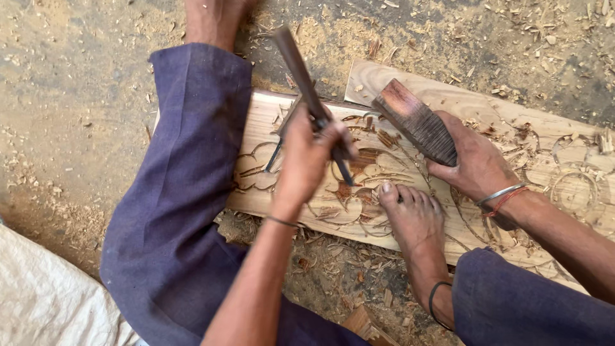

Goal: The person sits on the ground carving a floral pattern into a long wooden panel. They hold a chisel against the wood and strike it with a wooden mallet, reposition the chisel across different parts of the design, and at times carve by hand, brushing away shavings between cuts.

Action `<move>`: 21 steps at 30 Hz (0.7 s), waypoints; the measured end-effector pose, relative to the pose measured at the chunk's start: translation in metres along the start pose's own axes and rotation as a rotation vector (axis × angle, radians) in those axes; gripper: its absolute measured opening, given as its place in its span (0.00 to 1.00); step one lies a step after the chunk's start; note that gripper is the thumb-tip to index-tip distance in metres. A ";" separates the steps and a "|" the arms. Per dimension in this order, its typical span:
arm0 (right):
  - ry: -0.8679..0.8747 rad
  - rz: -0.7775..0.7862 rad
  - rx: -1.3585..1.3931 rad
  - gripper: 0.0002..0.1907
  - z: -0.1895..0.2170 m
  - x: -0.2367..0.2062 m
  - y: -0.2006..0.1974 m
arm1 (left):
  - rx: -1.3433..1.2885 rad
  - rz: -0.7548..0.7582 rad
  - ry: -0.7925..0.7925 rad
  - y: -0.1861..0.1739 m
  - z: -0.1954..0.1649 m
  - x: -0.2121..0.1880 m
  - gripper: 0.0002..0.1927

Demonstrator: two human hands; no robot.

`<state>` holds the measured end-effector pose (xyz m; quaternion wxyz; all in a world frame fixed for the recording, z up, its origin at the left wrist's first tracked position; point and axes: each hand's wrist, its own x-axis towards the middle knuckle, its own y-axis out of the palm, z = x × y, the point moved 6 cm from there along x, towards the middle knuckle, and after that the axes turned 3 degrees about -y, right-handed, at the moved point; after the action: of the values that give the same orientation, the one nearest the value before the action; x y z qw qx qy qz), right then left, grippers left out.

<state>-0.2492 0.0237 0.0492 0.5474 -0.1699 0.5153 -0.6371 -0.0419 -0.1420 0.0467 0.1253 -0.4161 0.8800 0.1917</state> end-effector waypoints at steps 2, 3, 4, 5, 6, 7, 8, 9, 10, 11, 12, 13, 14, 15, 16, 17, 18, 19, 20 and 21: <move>-0.028 -0.018 0.016 0.44 0.003 -0.001 -0.003 | 0.115 -0.067 -0.049 0.008 0.015 -0.001 0.05; -0.031 -0.019 0.026 0.43 0.004 -0.001 -0.003 | 0.172 -0.098 -0.077 0.009 0.022 0.000 0.06; -0.037 -0.023 0.037 0.43 0.004 -0.001 -0.003 | 0.188 -0.075 -0.083 0.012 0.028 0.001 0.05; -0.037 -0.024 0.032 0.43 0.004 -0.001 -0.003 | 0.204 -0.051 -0.085 0.013 0.033 0.001 0.04; -0.035 -0.024 0.026 0.43 0.004 -0.001 -0.002 | 0.219 -0.025 -0.089 0.014 0.037 0.002 0.04; -0.032 -0.021 0.021 0.43 0.003 -0.001 -0.002 | 0.239 -0.014 -0.096 0.014 0.041 0.003 0.04; -0.033 -0.025 0.015 0.43 0.002 -0.001 -0.001 | 0.260 -0.005 -0.102 0.013 0.044 0.004 0.04; -0.035 -0.031 0.008 0.44 0.001 0.000 -0.001 | 0.281 0.005 -0.106 0.012 0.046 0.004 0.05; -0.035 -0.036 0.001 0.44 0.000 -0.001 -0.001 | 0.289 0.037 -0.092 0.012 0.046 0.004 0.05; -0.026 -0.027 0.009 0.43 -0.001 -0.001 0.000 | 0.295 0.067 -0.083 0.012 0.046 0.004 0.06; -0.019 -0.017 0.018 0.43 -0.002 -0.001 0.000 | 0.303 0.095 -0.075 0.012 0.046 0.003 0.06; -0.012 -0.009 0.027 0.43 -0.002 -0.001 0.000 | 0.318 0.106 -0.063 0.011 0.044 0.003 0.07; -0.021 -0.010 0.040 0.43 -0.001 0.000 0.000 | 0.333 0.115 -0.052 0.010 0.043 0.003 0.07; -0.030 -0.011 0.053 0.44 0.000 0.000 -0.002 | 0.348 0.124 -0.040 0.010 0.041 0.002 0.07; -0.041 -0.013 0.067 0.45 0.003 0.001 -0.004 | 0.359 0.122 -0.053 0.010 0.041 0.002 0.06; 0.013 0.016 0.036 0.46 0.002 0.002 -0.006 | 0.370 0.120 -0.063 0.010 0.042 0.001 0.06; 0.067 0.044 0.005 0.47 0.002 0.003 -0.009 | 0.381 0.118 -0.073 0.011 0.042 0.001 0.05; 0.121 0.070 -0.027 0.48 0.002 0.004 -0.013 | 0.388 0.124 -0.049 0.012 0.040 0.000 0.05; 0.068 0.006 -0.075 0.49 0.009 0.008 -0.024 | 0.396 0.131 -0.025 0.014 0.039 0.000 0.05; 0.020 -0.053 -0.122 0.51 0.017 0.012 -0.035 | 0.405 0.141 -0.008 0.016 0.037 0.001 0.05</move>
<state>-0.2584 0.0004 0.0814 0.5138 -0.2103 0.5536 -0.6207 -0.0527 -0.1172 0.0166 0.1962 -0.3191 0.9269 0.0210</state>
